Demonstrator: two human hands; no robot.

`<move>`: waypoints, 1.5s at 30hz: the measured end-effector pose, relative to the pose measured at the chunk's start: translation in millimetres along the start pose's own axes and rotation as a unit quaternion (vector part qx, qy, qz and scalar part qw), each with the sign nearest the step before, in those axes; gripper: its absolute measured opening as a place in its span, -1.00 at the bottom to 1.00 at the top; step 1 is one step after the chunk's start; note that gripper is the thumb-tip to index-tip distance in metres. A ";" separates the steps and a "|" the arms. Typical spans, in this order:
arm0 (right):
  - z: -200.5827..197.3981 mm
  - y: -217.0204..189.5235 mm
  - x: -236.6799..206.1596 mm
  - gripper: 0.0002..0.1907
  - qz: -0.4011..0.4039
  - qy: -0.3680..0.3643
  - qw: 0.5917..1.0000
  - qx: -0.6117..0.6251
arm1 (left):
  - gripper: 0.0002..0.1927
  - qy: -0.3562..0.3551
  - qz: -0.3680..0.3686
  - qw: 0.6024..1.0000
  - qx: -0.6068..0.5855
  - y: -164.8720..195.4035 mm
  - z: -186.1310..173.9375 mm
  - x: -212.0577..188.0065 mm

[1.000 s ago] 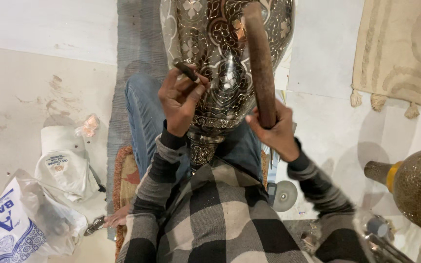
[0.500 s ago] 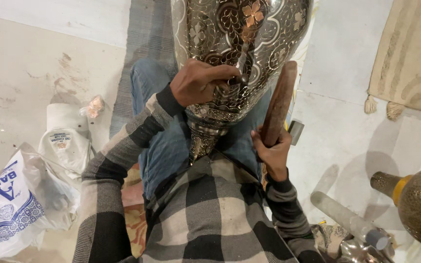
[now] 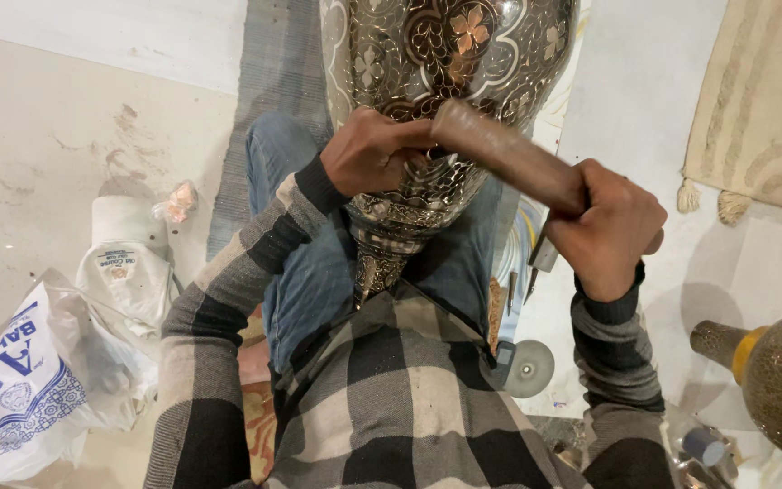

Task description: The person sits on the floor with a large engraved metal vase held between the legs. They hold a small punch against the vase surface with one hand and strike it with a wooden mallet held in the other hand, working the decorative pattern across the vase surface.

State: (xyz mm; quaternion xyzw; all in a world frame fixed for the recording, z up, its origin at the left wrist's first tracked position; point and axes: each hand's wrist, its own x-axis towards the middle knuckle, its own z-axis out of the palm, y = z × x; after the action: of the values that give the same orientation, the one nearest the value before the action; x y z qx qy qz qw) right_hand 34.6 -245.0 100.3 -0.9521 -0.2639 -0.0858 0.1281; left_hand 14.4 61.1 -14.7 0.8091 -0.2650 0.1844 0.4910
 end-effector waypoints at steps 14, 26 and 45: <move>20.9 -0.8 -4.3 -0.79 -0.030 0.104 0.988 0.111 | -0.44 -0.030 0.015 0.998 0.049 -8.8 1.7 2.7; 17.8 -19.2 -13.5 -0.78 0.099 0.076 0.985 0.117 | -0.48 -0.052 0.028 0.996 0.074 -13.9 6.3 5.1; 60.4 3.2 -66.8 -0.69 0.137 0.084 0.986 0.032 | -0.35 -0.083 0.076 0.993 0.014 -22.9 -1.4 13.4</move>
State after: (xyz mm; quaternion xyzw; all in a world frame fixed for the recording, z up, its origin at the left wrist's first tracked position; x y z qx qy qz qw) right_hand -14.4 -262.4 26.7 -0.9640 -0.1221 -0.1388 0.1911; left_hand 38.9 67.6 -22.5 0.8058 -0.3634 0.1570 0.4404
